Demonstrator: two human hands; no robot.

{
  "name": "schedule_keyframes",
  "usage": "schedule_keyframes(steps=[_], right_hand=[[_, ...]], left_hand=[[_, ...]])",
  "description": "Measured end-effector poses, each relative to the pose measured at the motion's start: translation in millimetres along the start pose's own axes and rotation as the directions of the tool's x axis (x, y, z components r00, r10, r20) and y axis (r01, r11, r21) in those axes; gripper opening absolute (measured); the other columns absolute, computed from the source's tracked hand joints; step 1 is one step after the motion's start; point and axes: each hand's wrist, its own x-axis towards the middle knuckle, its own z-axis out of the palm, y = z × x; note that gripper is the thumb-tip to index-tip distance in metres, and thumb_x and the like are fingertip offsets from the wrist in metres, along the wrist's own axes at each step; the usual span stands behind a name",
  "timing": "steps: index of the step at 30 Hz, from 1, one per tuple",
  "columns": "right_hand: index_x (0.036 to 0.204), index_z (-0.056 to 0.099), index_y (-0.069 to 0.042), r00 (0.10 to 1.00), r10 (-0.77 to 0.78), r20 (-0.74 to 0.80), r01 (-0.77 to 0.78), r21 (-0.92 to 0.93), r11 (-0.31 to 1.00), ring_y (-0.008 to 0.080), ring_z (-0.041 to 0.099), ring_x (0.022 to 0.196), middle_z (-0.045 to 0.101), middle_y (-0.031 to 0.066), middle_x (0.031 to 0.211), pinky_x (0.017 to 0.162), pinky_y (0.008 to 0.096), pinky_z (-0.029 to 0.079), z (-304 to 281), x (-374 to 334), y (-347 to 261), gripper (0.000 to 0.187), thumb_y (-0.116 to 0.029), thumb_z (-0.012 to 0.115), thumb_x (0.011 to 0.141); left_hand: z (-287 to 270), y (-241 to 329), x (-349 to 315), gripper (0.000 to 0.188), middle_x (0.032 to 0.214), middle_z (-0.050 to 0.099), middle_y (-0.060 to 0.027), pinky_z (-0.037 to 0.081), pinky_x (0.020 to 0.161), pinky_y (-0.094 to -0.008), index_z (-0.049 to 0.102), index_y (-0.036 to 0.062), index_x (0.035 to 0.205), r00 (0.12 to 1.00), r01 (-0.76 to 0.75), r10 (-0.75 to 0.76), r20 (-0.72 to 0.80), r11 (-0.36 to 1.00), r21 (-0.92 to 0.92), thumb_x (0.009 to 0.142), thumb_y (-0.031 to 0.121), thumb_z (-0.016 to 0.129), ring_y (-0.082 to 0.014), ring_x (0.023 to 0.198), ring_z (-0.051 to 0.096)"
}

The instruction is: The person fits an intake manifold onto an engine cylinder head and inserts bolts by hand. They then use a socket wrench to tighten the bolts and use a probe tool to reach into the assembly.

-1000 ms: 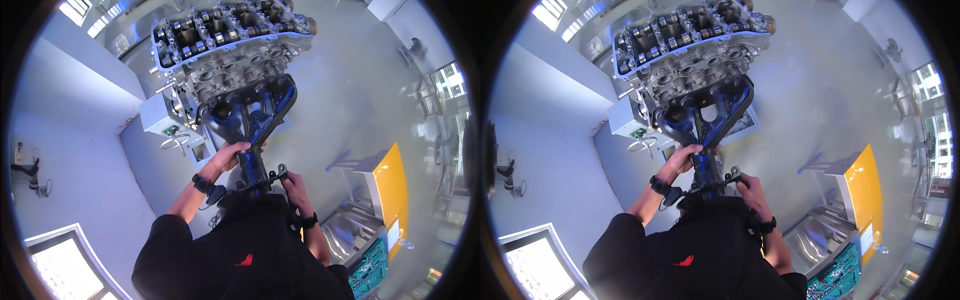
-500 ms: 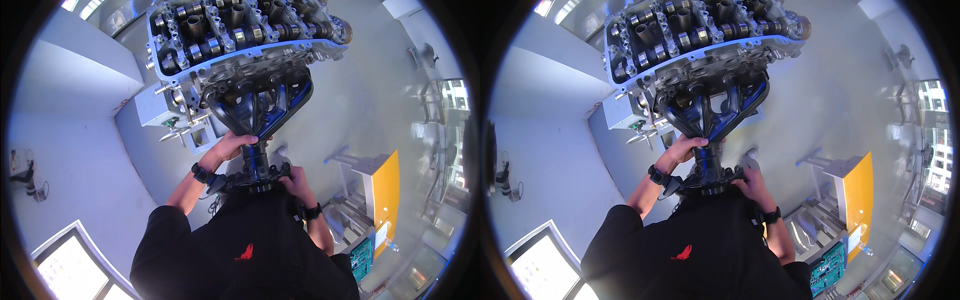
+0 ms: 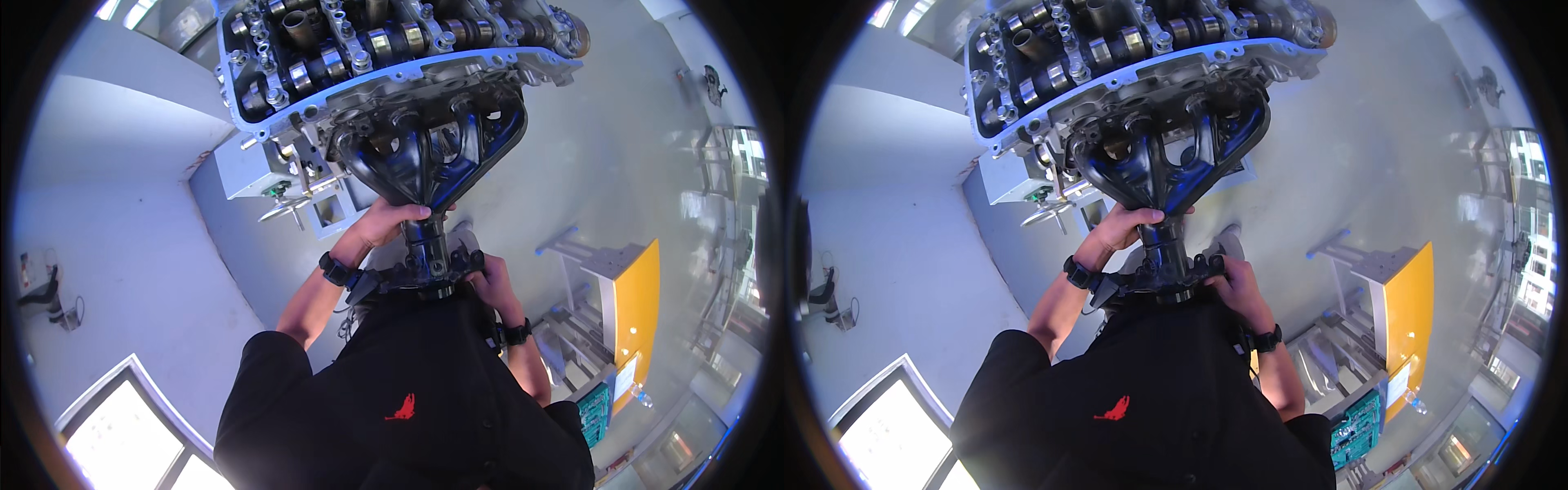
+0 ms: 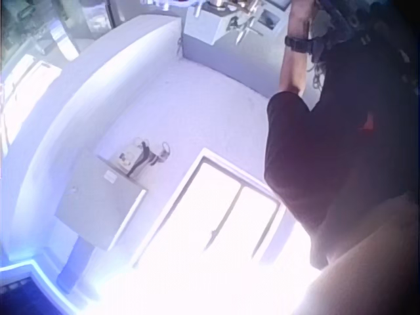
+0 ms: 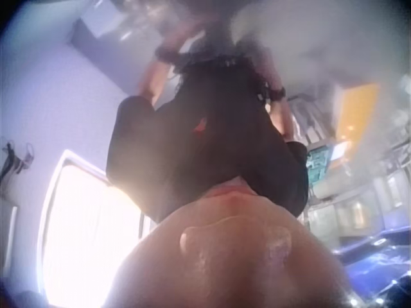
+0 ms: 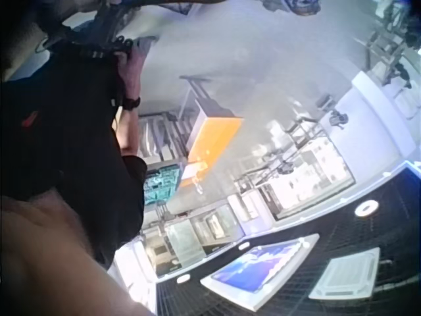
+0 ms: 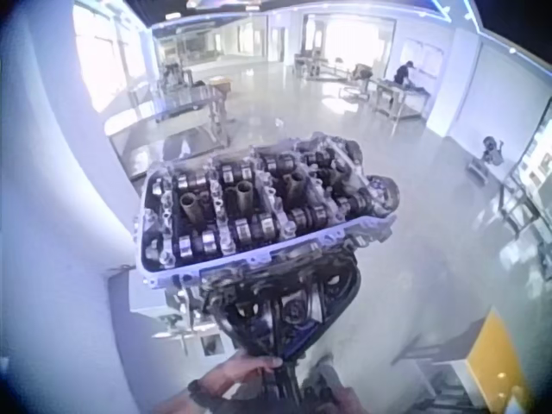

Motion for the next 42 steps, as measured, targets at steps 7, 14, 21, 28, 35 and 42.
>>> schedule_keyframes(steps=[7,14,21,28,35,42], right_hand=[[0.079,0.057,-0.001,0.998,0.060,-0.021,-0.060,-0.016,0.998,0.0192,0.063,0.066,0.062,0.0079,0.069,0.060,0.0282,0.047,-4,3,4,0.008,-0.008,0.061,0.079],[0.079,0.057,-0.002,0.996,0.084,-0.004,-0.084,0.027,0.996,0.0151,0.060,0.065,0.062,0.0074,0.070,0.060,0.0276,0.045,4,12,21,0.003,-0.005,0.057,0.079],[0.078,0.056,0.000,0.998,0.065,-0.003,-0.064,0.057,0.996,0.0155,0.058,0.062,0.061,0.0082,0.067,0.057,0.0278,0.042,16,23,42,0.004,-0.004,0.055,0.077],[0.083,0.056,0.002,0.991,0.128,0.031,-0.129,0.015,0.992,0.0182,0.059,0.062,0.063,0.0128,0.070,0.058,0.0294,0.043,23,49,42,0.009,-0.004,0.055,0.077],[0.088,0.054,0.003,0.981,0.191,-0.043,-0.191,0.002,0.982,0.0182,0.058,0.065,0.061,0.0148,0.072,0.060,0.0309,0.043,22,69,47,0.013,-0.006,0.056,0.078],[0.084,0.055,-0.001,0.997,0.076,-0.006,-0.076,-0.037,0.996,0.0173,0.058,0.064,0.060,0.0083,0.068,0.060,0.0301,0.044,16,71,59,0.008,-0.008,0.055,0.080]], left_hand=[[-5,-11,9,0.040,0.106,0.061,-0.0139,0.045,0.087,-0.0340,0.053,-0.0017,0.114,1.000,-0.026,0.026,-0.015,1.000,-0.007,0.077,0.009,0.063,-0.0217,0.097,0.059],[-19,-9,14,0.039,0.104,0.062,-0.0118,0.044,0.086,-0.0321,0.054,-0.0013,0.113,0.998,-0.060,0.061,-0.025,0.997,0.042,0.076,0.006,0.064,-0.0199,0.096,0.058],[-40,3,12,0.043,0.101,0.059,-0.0031,0.043,0.084,-0.0283,0.057,0.0015,0.109,0.984,0.089,-0.023,-0.175,0.921,0.379,0.071,0.014,0.073,-0.0127,0.091,0.052],[-52,12,23,0.049,0.104,0.059,-0.0038,0.043,0.084,-0.0285,0.055,0.0020,0.113,0.966,0.137,-0.018,-0.256,0.881,0.453,0.068,0.004,0.074,-0.0135,0.094,0.053],[-62,6,32,0.048,0.105,0.059,-0.0039,0.043,0.086,-0.0312,0.056,0.0011,0.112,0.966,0.032,0.057,-0.252,0.941,0.336,0.066,-0.006,0.071,-0.0161,0.096,0.055],[-57,5,31,0.047,0.105,0.060,-0.0068,0.042,0.087,-0.0329,0.057,-0.0009,0.107,0.948,0.035,0.056,-0.313,0.960,0.276,0.063,-0.004,0.073,-0.0186,0.096,0.054]])
